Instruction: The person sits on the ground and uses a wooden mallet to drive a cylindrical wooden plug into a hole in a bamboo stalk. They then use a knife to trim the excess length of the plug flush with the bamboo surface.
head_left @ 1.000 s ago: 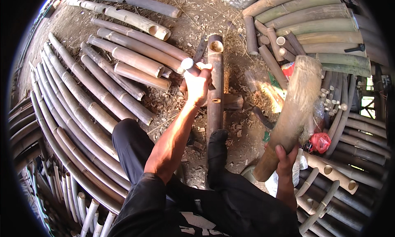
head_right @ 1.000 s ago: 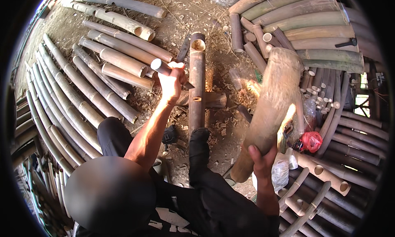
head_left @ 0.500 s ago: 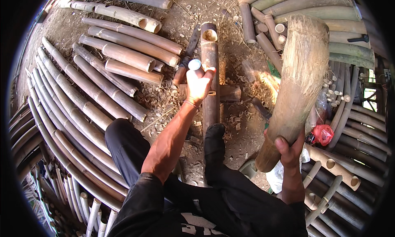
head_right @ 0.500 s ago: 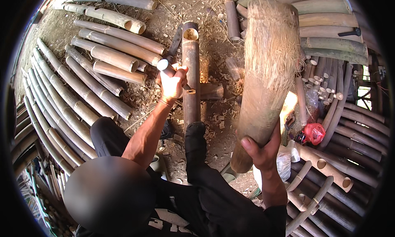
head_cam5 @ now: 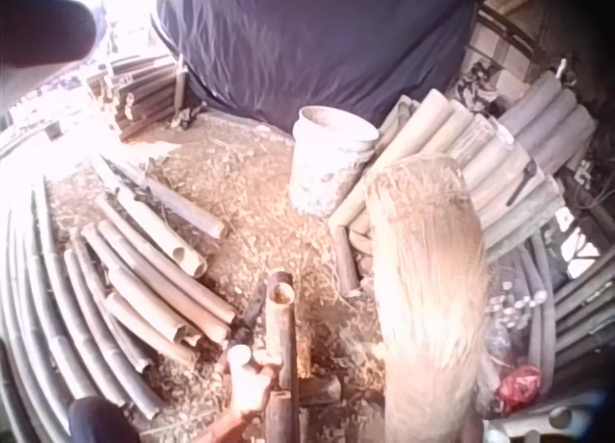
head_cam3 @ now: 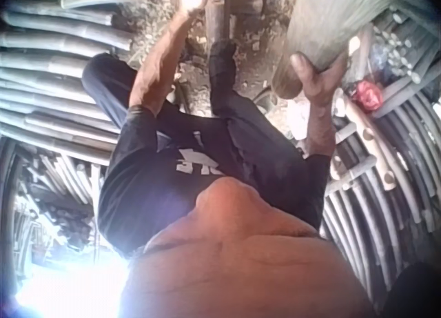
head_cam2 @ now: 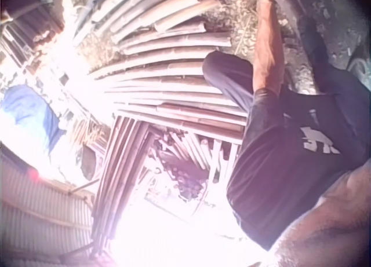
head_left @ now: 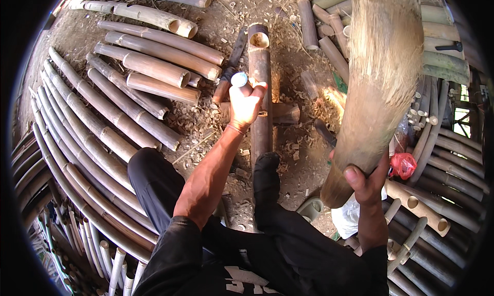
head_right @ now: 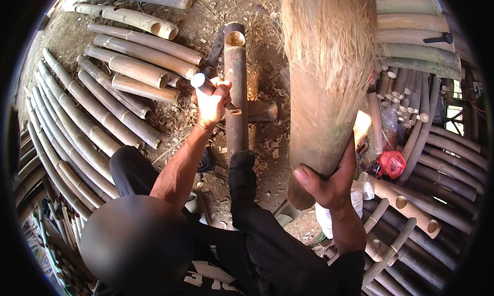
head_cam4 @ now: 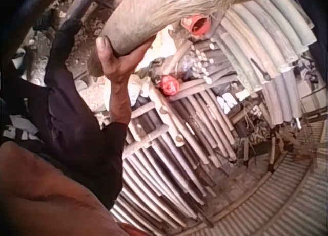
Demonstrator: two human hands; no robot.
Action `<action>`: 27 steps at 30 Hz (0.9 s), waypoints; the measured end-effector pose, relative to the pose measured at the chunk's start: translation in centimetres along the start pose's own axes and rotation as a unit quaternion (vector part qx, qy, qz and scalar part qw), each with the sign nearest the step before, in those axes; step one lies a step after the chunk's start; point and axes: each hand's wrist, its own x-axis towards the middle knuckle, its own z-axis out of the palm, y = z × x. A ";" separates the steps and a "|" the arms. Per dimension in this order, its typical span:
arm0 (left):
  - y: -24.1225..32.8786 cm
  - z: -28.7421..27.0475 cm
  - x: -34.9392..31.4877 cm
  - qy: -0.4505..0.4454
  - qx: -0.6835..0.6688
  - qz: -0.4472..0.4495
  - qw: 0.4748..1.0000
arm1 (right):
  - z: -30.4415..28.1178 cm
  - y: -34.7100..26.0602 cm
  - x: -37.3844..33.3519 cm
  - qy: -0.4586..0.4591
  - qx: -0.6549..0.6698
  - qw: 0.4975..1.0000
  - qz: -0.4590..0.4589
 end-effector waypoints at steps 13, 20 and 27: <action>0.0 0.0 0.3 0.005 -0.015 -0.008 1.000 | 1.4 -4.5 4.1 -0.007 -0.010 0.997 -0.074; -0.1 -0.2 0.6 -0.002 -0.039 -0.011 0.999 | 2.3 -5.2 4.8 -0.014 0.014 0.997 -0.081; -0.2 -0.2 0.7 0.003 -0.043 -0.022 0.999 | 2.5 -5.4 5.3 -0.024 0.004 0.995 -0.099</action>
